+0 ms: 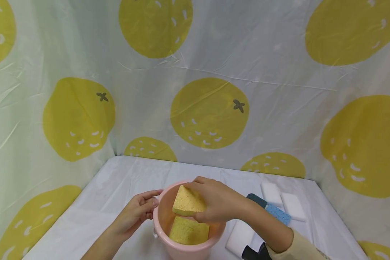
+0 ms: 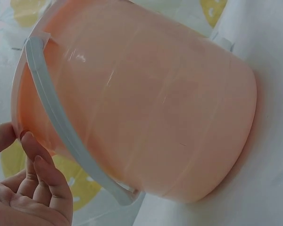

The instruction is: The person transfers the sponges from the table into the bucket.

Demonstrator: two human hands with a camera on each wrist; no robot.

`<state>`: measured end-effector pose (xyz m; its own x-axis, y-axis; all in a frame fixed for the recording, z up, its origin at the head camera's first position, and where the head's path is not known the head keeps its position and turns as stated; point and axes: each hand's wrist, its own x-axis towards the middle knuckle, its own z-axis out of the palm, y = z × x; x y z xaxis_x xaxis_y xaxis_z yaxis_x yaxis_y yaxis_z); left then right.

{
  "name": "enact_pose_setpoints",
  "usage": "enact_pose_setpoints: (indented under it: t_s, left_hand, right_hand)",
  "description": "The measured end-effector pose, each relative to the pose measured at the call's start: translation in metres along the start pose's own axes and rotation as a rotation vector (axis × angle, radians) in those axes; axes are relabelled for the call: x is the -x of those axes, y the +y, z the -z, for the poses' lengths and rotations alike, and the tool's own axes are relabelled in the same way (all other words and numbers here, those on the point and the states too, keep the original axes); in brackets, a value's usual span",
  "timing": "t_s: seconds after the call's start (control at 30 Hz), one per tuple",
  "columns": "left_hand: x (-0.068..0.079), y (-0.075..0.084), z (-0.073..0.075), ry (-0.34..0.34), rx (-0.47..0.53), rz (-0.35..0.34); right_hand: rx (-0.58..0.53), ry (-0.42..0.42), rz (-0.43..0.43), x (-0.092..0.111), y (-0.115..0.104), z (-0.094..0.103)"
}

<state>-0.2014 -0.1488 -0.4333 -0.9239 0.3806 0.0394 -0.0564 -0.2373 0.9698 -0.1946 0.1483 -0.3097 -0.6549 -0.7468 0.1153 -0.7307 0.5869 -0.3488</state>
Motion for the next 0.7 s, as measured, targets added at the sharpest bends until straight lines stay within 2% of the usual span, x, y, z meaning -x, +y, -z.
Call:
enact_pose_setpoints:
  t_s: [0.2,0.37,0.7]
  left_hand:
    - [0.000,0.001,-0.001,-0.003,-0.003,-0.003]
    - [0.001,0.000,0.000,-0.013,0.001,-0.013]
    - [0.001,0.001,0.000,-0.011,0.002,-0.014]
  right_hand:
    - [0.010,-0.042,-0.027,-0.002,-0.005,-0.009]
    - [0.041,-0.071,-0.024,-0.002,-0.008,-0.006]
    - [0.043,0.020,-0.012,0.013,-0.007,0.019]
